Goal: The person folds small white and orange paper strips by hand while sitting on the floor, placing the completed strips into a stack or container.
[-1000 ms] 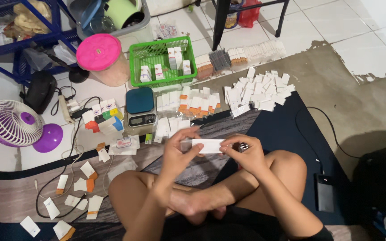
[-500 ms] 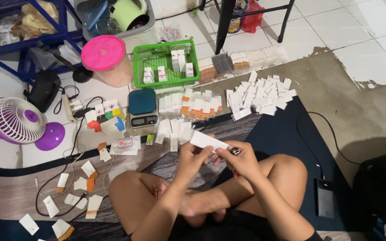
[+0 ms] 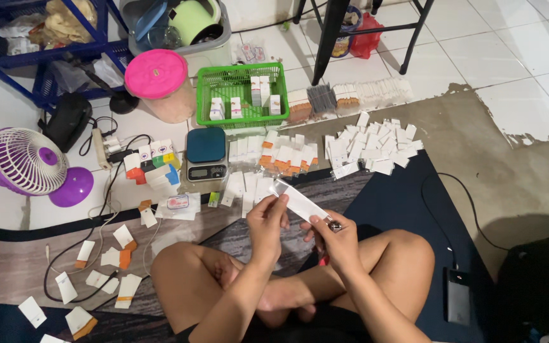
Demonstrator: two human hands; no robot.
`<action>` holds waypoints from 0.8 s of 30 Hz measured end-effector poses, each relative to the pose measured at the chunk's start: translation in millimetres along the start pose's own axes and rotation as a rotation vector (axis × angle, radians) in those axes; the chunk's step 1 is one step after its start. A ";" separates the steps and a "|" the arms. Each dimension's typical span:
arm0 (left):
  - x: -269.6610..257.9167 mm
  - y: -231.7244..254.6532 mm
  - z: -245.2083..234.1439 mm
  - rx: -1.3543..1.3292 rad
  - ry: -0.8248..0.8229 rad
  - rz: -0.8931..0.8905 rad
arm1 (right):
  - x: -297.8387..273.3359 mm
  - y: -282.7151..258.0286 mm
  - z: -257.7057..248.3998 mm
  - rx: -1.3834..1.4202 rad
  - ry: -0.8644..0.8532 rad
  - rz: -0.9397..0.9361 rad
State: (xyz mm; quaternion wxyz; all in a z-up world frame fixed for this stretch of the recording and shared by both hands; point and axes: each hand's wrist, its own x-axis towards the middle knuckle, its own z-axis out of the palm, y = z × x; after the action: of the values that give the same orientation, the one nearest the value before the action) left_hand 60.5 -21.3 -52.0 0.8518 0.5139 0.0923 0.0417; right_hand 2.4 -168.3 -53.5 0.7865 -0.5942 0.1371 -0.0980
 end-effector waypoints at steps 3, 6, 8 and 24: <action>-1.1 2.8 -0.8 -0.003 0.058 -0.028 | -10.0 -13.1 9.4 -0.009 0.025 0.014; -3.0 12.6 2.3 -0.036 0.075 -0.076 | -10.3 -3.3 7.4 -0.013 0.019 0.010; 0.7 27.7 1.2 -0.026 0.070 -0.053 | -9.1 -1.8 -2.7 -0.061 0.000 -0.060; 37.1 65.7 -17.9 0.436 -0.323 0.193 | 14.7 96.4 -145.9 -0.960 -0.085 -0.100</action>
State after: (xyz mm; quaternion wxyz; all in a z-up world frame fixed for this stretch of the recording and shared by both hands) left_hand 94.8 31.1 -6.3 0.7170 0.6913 -0.0872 0.0194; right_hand -33.1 -279.0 -185.1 0.4228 -0.8993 0.1060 -0.0370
